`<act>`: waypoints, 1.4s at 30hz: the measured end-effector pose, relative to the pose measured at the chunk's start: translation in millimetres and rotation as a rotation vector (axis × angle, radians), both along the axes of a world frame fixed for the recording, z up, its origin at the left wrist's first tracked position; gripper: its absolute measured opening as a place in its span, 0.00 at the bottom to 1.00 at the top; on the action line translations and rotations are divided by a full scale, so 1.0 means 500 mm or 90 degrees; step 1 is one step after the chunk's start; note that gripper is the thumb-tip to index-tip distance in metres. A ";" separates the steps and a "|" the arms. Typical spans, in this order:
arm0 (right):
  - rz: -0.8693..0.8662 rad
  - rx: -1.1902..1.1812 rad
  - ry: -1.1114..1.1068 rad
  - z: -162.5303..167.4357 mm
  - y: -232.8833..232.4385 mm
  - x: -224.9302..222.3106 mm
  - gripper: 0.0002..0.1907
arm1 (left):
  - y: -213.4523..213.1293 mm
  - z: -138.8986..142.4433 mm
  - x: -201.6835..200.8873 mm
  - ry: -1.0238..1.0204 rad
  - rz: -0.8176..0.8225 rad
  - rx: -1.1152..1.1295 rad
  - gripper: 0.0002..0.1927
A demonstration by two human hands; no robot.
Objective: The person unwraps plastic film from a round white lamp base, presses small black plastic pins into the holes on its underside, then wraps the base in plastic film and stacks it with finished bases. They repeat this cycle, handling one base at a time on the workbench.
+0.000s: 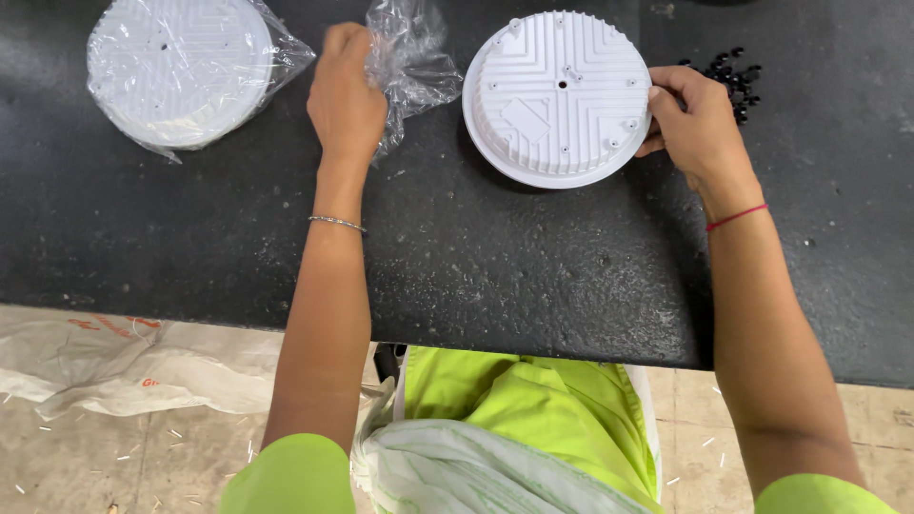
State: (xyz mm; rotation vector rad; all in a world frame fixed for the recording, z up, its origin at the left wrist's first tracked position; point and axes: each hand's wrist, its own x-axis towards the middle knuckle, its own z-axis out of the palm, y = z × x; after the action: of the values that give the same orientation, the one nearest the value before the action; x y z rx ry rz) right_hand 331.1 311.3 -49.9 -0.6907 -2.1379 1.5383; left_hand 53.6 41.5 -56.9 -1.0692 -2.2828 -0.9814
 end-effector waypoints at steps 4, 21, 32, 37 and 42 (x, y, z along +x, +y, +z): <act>-0.006 0.012 -0.004 0.001 -0.002 -0.001 0.14 | 0.003 0.005 0.023 0.003 -0.072 -0.067 0.27; -0.012 0.023 0.002 -0.008 0.006 0.008 0.15 | 0.037 -0.013 0.046 -0.120 0.058 -0.157 0.28; 0.017 0.069 0.006 -0.004 0.036 0.026 0.13 | 0.026 -0.054 -0.018 -0.253 -0.150 0.120 0.03; -0.187 0.258 0.052 0.008 0.142 0.101 0.10 | 0.022 -0.043 -0.011 -0.291 -0.189 0.180 0.15; -0.232 0.364 -0.048 -0.002 0.181 0.141 0.09 | 0.017 -0.023 0.012 -0.187 -0.204 0.168 0.19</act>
State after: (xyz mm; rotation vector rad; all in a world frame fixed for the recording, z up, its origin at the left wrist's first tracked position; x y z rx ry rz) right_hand 401.6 401.8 -50.7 -0.8699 -2.1959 0.6762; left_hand 59.5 49.8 -68.4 -1.2667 -2.1533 -1.6131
